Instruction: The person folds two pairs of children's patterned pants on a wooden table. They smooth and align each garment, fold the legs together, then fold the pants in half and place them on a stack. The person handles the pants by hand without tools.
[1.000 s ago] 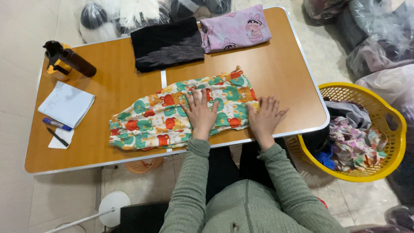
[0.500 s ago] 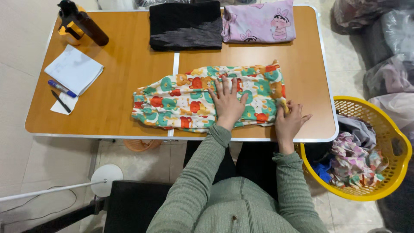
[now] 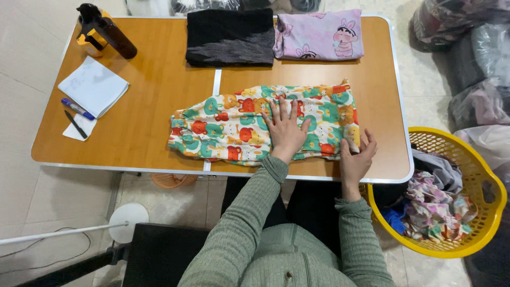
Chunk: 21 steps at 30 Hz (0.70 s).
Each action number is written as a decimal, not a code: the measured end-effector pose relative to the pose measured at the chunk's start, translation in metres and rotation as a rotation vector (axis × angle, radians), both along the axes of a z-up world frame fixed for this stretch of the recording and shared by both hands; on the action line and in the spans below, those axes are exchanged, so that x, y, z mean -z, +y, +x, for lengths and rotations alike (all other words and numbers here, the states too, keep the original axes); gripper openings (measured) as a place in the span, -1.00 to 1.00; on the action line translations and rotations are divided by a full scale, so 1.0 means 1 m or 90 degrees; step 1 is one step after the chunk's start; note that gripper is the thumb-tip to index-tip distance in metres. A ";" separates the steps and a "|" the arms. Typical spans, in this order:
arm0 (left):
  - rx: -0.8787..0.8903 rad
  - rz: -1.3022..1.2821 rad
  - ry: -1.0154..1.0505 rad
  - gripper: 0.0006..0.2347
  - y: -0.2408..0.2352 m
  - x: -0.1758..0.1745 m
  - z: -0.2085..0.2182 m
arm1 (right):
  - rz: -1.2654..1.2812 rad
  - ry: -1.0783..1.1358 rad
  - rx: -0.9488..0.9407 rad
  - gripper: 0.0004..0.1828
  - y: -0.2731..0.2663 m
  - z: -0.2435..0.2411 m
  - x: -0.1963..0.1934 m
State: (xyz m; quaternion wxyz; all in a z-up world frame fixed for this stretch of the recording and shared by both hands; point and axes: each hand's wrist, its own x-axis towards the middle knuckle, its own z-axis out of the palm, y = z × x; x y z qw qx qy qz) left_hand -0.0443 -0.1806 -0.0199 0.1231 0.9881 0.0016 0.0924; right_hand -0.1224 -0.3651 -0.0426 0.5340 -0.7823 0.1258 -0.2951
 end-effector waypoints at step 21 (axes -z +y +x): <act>0.007 -0.016 0.020 -0.34 0.002 -0.004 0.000 | -0.139 0.100 0.029 -0.25 -0.012 0.007 0.021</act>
